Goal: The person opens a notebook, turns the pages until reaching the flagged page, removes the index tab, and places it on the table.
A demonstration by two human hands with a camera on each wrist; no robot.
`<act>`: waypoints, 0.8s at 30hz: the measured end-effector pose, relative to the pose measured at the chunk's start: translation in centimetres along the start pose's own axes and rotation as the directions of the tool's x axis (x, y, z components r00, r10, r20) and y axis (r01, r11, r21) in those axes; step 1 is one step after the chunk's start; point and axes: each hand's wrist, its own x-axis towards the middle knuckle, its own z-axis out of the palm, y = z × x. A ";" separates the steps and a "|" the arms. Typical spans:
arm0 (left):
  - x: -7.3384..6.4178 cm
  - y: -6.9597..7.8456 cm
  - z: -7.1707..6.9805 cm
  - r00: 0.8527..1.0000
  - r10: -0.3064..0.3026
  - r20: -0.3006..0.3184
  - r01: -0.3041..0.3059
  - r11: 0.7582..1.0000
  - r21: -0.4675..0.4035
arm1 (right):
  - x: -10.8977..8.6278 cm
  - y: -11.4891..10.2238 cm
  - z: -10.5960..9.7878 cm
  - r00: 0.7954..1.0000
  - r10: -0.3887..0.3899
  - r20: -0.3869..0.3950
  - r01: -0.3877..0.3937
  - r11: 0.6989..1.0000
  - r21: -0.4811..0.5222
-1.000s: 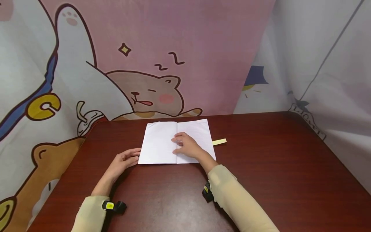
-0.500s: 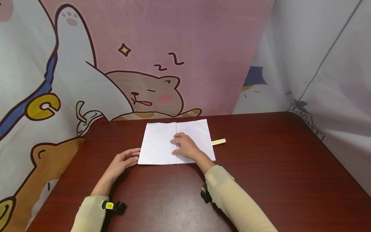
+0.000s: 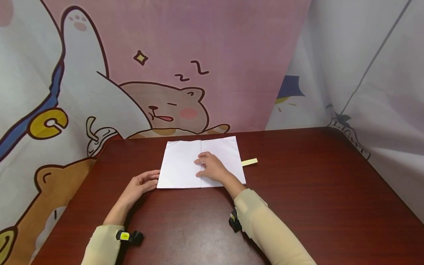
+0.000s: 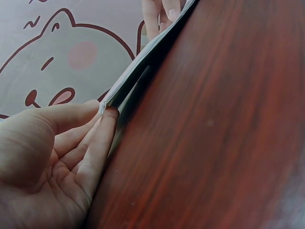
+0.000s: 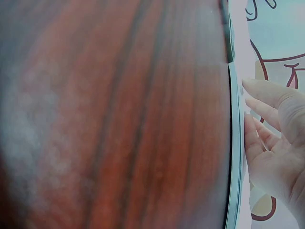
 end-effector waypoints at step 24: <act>0.1 -0.2 0.0 1.000 0.019 -0.003 -0.019 1.000 -0.010 | -0.1 0.8 -0.2 0.998 -0.057 -0.036 0.064 0.968 0.244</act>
